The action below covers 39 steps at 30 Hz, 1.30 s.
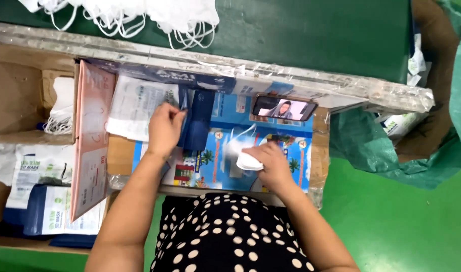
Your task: The recorder is picking up white face masks from a conveyor belt and putting them into individual blue pouches.
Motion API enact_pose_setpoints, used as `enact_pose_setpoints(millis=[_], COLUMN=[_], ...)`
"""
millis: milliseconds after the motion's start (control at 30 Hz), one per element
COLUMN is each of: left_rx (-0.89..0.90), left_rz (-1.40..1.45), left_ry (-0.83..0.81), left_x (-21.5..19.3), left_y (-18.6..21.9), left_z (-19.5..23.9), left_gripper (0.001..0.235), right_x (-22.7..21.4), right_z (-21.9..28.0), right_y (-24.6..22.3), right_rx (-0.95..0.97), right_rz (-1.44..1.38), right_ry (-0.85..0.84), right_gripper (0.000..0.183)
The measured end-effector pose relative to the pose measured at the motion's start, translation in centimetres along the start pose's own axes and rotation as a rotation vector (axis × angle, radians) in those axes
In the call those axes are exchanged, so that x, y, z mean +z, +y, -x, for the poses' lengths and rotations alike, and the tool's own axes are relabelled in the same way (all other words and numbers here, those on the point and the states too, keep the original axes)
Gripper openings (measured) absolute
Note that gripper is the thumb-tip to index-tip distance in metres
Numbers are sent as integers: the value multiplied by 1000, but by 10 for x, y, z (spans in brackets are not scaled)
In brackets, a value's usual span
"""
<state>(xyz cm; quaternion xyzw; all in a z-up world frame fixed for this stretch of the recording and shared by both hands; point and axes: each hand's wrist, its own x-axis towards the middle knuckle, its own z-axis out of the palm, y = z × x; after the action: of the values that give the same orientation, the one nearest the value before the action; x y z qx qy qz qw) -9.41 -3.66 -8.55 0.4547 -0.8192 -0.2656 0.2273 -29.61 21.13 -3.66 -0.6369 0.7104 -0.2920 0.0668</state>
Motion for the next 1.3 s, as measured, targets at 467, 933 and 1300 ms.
enact_pose_setpoints(millis=[467,933,1300], left_rx=[397,462,519], left_rz=[419,448,390], left_ry=[-74,-113,-464], left_x=[-7,-49,-44], left_y=[79,129,126], left_z=[66,32,44], left_gripper=[13,58,15], right_x=[42,15,28], right_z=[-26,-8,16], right_y=[8,-11,0], right_rx=[381,369,172], right_rz=[-182,-527,-576], right_ry=[299,-182,-495], right_gripper=[21,33,30])
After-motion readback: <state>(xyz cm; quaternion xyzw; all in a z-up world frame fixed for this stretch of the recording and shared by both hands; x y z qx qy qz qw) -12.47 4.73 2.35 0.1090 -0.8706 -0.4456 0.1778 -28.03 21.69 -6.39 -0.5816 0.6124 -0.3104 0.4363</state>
